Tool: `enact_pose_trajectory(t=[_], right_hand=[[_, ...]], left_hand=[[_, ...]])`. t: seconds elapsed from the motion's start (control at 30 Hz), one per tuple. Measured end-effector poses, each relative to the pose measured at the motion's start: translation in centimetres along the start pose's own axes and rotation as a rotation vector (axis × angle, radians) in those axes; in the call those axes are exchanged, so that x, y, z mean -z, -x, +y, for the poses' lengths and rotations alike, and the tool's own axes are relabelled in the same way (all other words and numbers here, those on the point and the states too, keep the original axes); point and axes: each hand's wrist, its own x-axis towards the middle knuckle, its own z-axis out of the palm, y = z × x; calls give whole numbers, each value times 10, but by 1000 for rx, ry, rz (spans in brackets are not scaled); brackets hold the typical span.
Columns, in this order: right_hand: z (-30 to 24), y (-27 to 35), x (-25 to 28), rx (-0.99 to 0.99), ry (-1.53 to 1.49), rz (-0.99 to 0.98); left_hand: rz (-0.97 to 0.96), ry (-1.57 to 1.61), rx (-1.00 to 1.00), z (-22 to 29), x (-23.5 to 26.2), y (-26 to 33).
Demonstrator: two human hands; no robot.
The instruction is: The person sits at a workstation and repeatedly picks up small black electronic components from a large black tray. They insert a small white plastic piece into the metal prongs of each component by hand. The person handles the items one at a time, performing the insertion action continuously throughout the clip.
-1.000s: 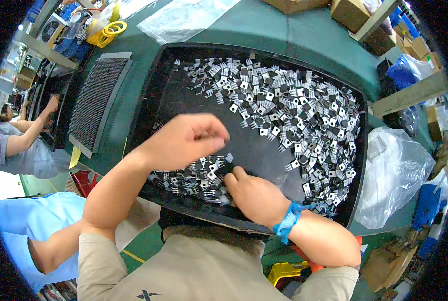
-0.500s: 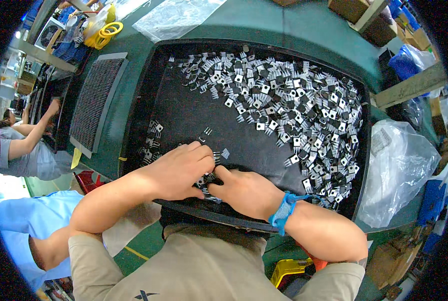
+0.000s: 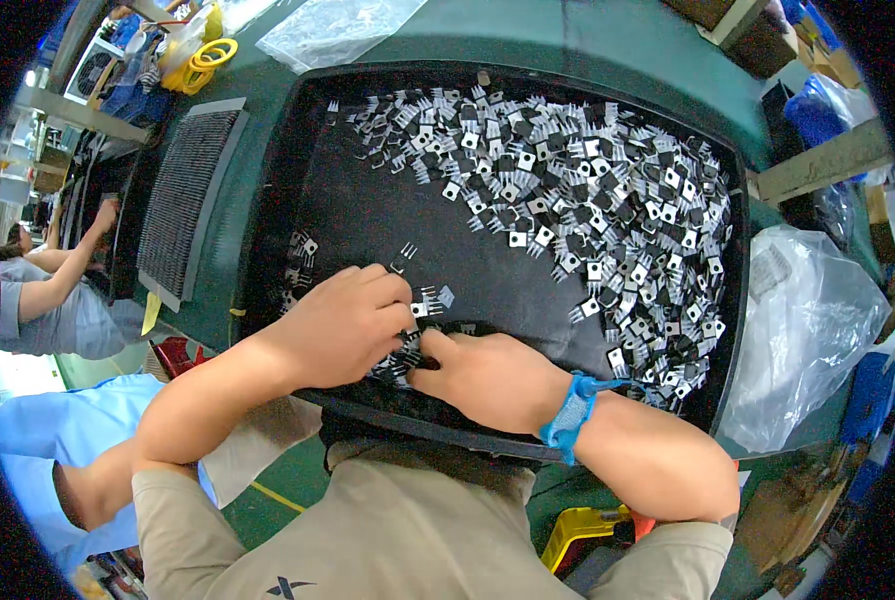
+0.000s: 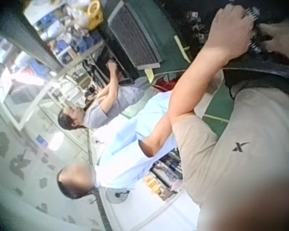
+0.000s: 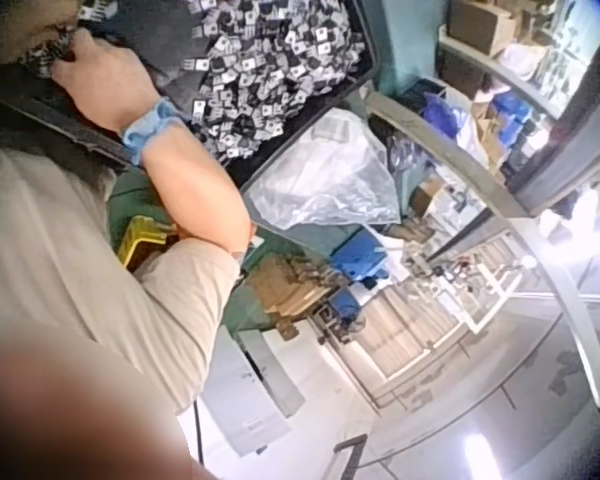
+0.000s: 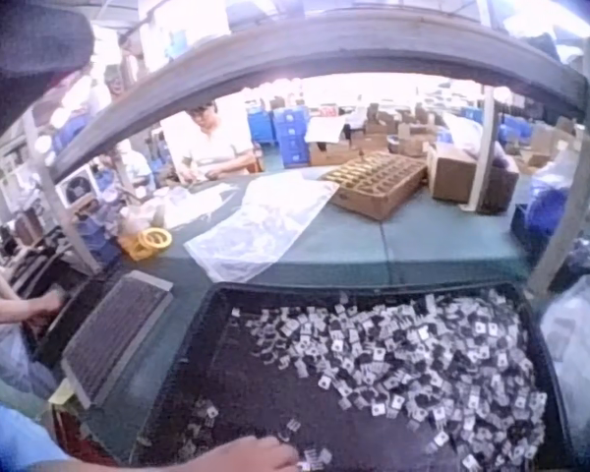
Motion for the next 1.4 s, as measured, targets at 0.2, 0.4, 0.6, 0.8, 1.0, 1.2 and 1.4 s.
enact_pose_trajectory(t=[0.2, 0.4, 0.6, 0.8, 1.0, 1.2, 1.4], right_hand=[[-3, -2, -5, -49, 76, 25], [-5, -2, -1, -87, 103, -16], [4, 1, 9, -112, -14, 16], [7, 0, 21, -228, -338, 360], [-6, -7, 22, -296, -576, 453], [2, -4, 5, -376, -850, 469], [-1, -7, 15, -253, -374, 507]], left_hand=[[-77, 117, -27, 14, -5, 5], [-91, 46, -39, 12, -7, 0], [-22, 11, -4, -1, -6, 3], [-21, 1001, 487, 9, -1, -5], [-148, 1592, 625, 13, -10, -10], [-49, 1862, 662, 8, -23, -9], [-104, 1702, 601, 6, -23, -13]])
